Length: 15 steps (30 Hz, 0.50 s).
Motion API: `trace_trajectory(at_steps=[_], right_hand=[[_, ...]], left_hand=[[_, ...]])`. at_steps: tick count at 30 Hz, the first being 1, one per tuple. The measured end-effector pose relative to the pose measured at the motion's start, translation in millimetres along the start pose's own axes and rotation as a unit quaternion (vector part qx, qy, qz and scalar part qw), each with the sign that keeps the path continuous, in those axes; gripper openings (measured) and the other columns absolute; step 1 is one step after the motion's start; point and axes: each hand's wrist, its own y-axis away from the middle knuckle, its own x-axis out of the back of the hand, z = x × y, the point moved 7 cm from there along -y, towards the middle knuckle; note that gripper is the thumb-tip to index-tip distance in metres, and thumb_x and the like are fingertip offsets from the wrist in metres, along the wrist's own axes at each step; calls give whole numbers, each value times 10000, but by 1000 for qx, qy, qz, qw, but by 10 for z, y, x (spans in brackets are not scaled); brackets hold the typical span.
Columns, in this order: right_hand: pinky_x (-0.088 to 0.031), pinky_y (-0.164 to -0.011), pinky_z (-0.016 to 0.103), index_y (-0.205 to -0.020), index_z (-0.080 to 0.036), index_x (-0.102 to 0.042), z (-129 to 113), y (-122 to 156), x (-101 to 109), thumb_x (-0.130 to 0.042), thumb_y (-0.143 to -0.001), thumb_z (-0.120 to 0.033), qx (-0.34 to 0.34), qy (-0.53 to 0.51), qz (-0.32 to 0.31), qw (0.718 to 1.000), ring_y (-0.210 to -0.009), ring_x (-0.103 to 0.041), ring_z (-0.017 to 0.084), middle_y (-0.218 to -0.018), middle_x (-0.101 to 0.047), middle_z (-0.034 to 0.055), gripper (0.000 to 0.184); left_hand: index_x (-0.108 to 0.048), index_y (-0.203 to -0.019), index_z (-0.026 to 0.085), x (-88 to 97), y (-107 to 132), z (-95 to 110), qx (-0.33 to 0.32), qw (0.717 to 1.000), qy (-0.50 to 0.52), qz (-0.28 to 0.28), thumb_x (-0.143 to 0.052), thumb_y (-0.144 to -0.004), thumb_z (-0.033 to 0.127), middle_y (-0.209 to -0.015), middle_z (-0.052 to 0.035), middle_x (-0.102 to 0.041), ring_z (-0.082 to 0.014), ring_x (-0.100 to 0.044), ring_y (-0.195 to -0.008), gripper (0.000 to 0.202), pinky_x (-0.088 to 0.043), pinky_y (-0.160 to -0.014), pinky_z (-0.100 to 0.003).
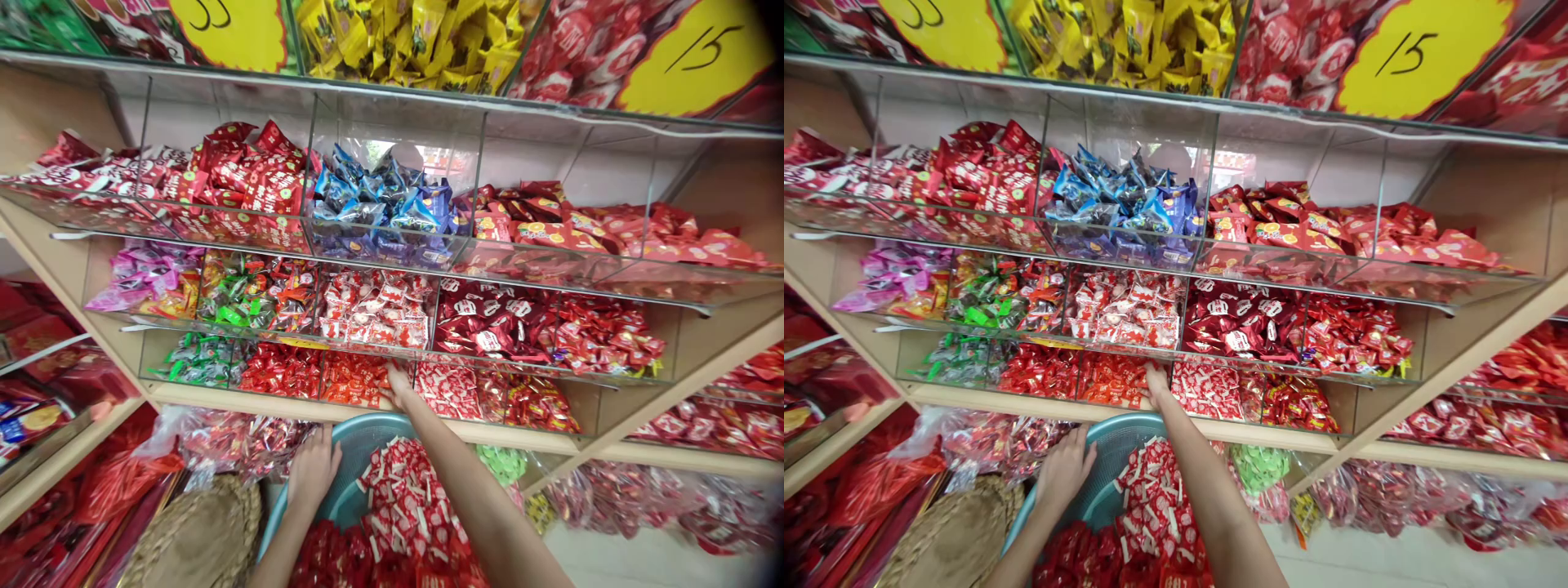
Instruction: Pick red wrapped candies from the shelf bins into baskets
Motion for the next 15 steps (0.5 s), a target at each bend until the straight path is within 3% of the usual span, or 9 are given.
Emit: trace_trajectory(at_steps=[5, 9, 10, 12, 15], right_hand=[[-507, -602, 310, -1086, -234, -424, -63, 98, -113, -263, -861, -377, -6, -175, -41, 984, -638, -576, 133, -904, -609, 52, 311], [-485, -611, 239, -992, -216, -473, -91, 417, -138, -323, -830, -400, 2, -274, -99, 957, -611, -546, 89, -852, -599, 20, 287], [-474, -605, 219, -961, -212, -488, -79, 546, -135, -365, -812, -406, 1, -306, -121, 944, -603, -537, 80, -827, -595, 9, 274], [-436, -566, 187, -922, -205, -505, -35, 852, -147, -468, -764, -402, -18, -418, -192, 888, -581, -512, 68, -785, -583, -7, 256], [-347, -482, 154, -900, -212, -522, 136, 1306, -73, -559, -712, -372, -59, -508, -237, 826, -526, -462, 52, -707, -553, -39, 250]], left_hand=[[-523, -1115, 141, 0, -13, 6, 2, 1000, 6, -9, -260, -890, 314, -949, -104, -613, -203, -583, -835, 387, -438, -692, -306], [-495, -1157, 135, 2, -10, -7, 4, 1000, 16, -11, -268, -888, 314, -969, -106, -613, -197, -575, -847, 395, -433, -717, -304], [-489, -1165, 133, 4, -7, -9, 4, 1000, 16, -13, -268, -887, 314, -972, -106, -612, -197, -574, -846, 399, -433, -721, -304], [-479, -1179, 132, 10, -5, -10, 3, 1000, 18, -16, -273, -885, 315, -972, -105, -612, -194, -574, -840, 403, -433, -724, -302], [-467, -1191, 138, 31, -7, -4, 4, 999, 26, -19, -287, -881, 318, -952, -103, -609, -188, -575, -824, 401, -431, -712, -291]])
